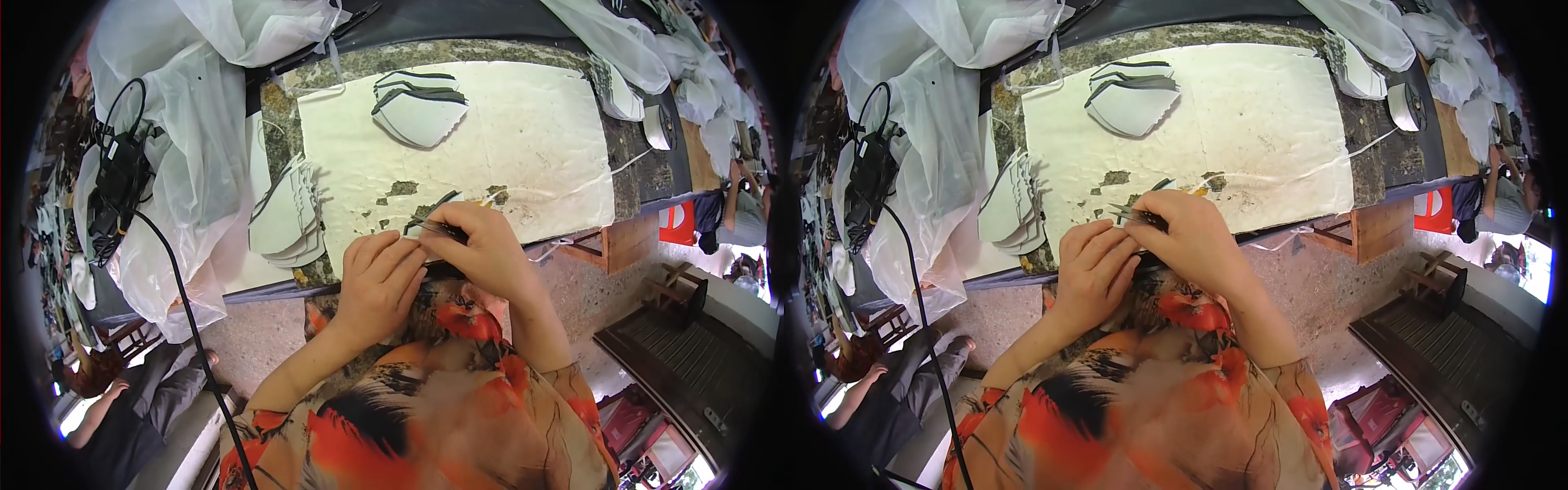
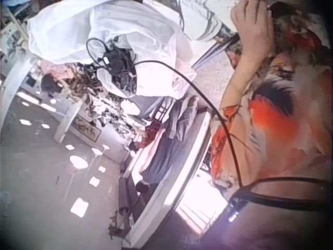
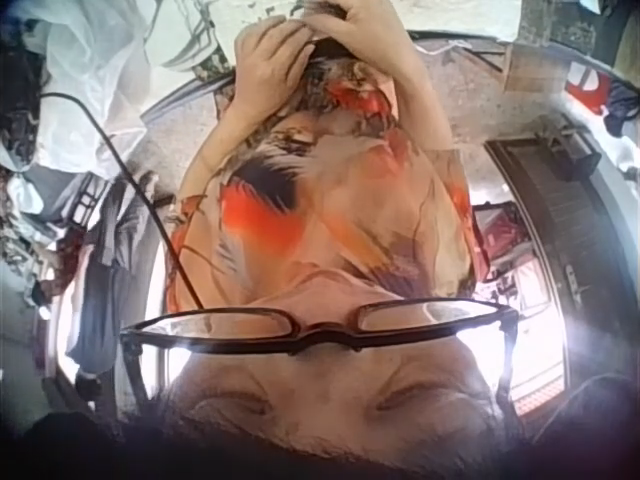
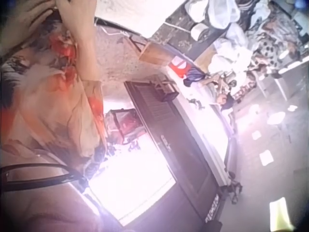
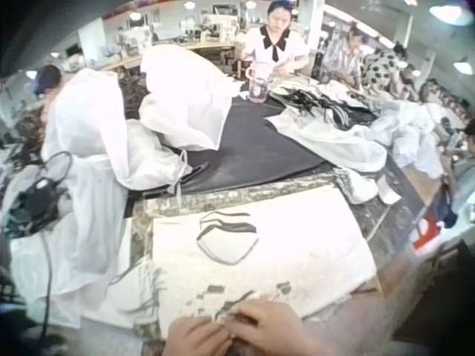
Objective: Trimming excess fabric and thread from pre-cut shoe upper components using small trimming shears.
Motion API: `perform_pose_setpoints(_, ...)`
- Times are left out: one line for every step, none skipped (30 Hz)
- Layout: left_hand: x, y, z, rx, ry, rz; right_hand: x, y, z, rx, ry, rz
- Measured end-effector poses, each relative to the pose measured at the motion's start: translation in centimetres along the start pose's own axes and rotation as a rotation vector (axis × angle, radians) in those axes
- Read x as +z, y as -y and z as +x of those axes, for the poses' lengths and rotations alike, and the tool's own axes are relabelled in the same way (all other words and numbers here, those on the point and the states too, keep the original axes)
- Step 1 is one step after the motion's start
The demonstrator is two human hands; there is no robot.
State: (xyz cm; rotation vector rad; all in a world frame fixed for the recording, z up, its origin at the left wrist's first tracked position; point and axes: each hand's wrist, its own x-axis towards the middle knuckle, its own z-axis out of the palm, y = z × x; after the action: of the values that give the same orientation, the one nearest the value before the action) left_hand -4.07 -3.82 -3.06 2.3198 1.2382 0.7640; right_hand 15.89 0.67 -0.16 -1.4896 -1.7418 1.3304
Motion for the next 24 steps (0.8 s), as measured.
perform_pose_setpoints(0.0, 0.1, 0.0, 0.004, -0.007, 0.001, 0.2, 0.1, 0.3, 0.020, 0.012, -0.050)
perform_pose_setpoints(0.0, 0.1, 0.0, 0.004, -0.006, 0.001, 0.3, 0.2, 0.5, 0.039, 0.024, -0.099)
perform_pose_setpoints(0.0, 0.1, 0.0, 0.008, -0.003, 0.002, 0.6, 0.1, 0.6, 0.039, 0.025, -0.099)
perform_pose_setpoints(0.0, 0.1, 0.0, 0.012, 0.000, 0.001, 0.9, -0.3, 0.6, 0.046, -0.031, -0.139)
perform_pose_setpoints(-0.1, 0.1, 0.0, 0.010, 0.000, 0.002, 1.3, -0.5, 0.7, 0.053, -0.084, -0.179)
perform_pose_setpoints(-0.1, 0.1, 0.0, 0.013, 0.002, 0.002, 1.4, -0.6, 0.7, 0.053, -0.083, -0.179)
perform_pose_setpoints(-0.1, 0.2, -0.1, 0.017, 0.004, 0.002, 1.6, -0.6, 0.7, 0.034, -0.106, -0.197)
perform_pose_setpoints(-0.1, 0.2, -0.1, 0.017, 0.004, 0.001, 1.7, -0.6, 0.7, 0.014, -0.131, -0.216)
perform_pose_setpoints(0.0, 0.2, -0.1, 0.016, 0.004, 0.001, 1.7, -0.6, 0.7, 0.015, -0.131, -0.216)
perform_pose_setpoints(0.0, 0.3, -0.1, 0.015, 0.004, 0.001, 1.7, -0.6, 0.8, 0.016, -0.130, -0.219)
perform_pose_setpoints(0.0, 0.3, -0.2, 0.015, 0.004, 0.000, 1.7, -0.6, 0.8, 0.017, -0.129, -0.223)
perform_pose_setpoints(0.0, 0.3, -0.2, 0.017, 0.009, 0.002, 1.8, -0.6, 0.8, 0.018, -0.129, -0.224)
perform_pose_setpoints(0.0, 0.4, -0.2, 0.018, 0.013, 0.003, 1.8, -0.6, 0.9, 0.020, -0.129, -0.235)
perform_pose_setpoints(0.0, 0.4, -0.3, 0.019, 0.013, 0.003, 1.8, -0.6, 0.9, 0.022, -0.130, -0.246)
perform_pose_setpoints(0.0, 0.4, -0.3, 0.015, 0.016, 0.004, 1.8, -0.5, 0.9, 0.022, -0.130, -0.247)
perform_pose_setpoints(0.0, 0.4, -0.3, 0.012, 0.020, 0.006, 1.8, -0.5, 0.9, 0.024, -0.131, -0.246)
perform_pose_setpoints(0.1, 0.3, -0.3, 0.012, 0.020, 0.006, 1.8, -0.5, 0.9, 0.025, -0.131, -0.245)
perform_pose_setpoints(0.1, 0.2, -0.3, -0.003, -0.001, 0.013, 1.8, -0.4, 0.9, 0.025, -0.131, -0.245)
perform_pose_setpoints(0.1, 0.2, -0.3, -0.019, -0.021, 0.021, 1.7, -0.1, 0.9, 0.031, -0.115, -0.247)
perform_pose_setpoints(0.1, 0.2, -0.3, -0.018, -0.020, 0.020, 1.6, -0.1, 0.9, 0.037, -0.100, -0.248)
perform_pose_setpoints(0.0, 0.2, -0.2, -0.024, -0.011, 0.026, 1.6, -0.1, 0.8, 0.038, -0.101, -0.248)
perform_pose_setpoints(0.0, 0.3, -0.2, -0.029, -0.001, 0.031, 1.6, -0.1, 0.9, 0.036, -0.099, -0.247)
perform_pose_setpoints(0.0, 0.3, -0.1, -0.028, 0.000, 0.031, 1.6, -0.1, 0.9, 0.034, -0.096, -0.245)
perform_pose_setpoints(0.0, 0.3, -0.1, -0.022, 0.013, 0.052, 1.6, -0.2, 0.9, 0.034, -0.097, -0.244)
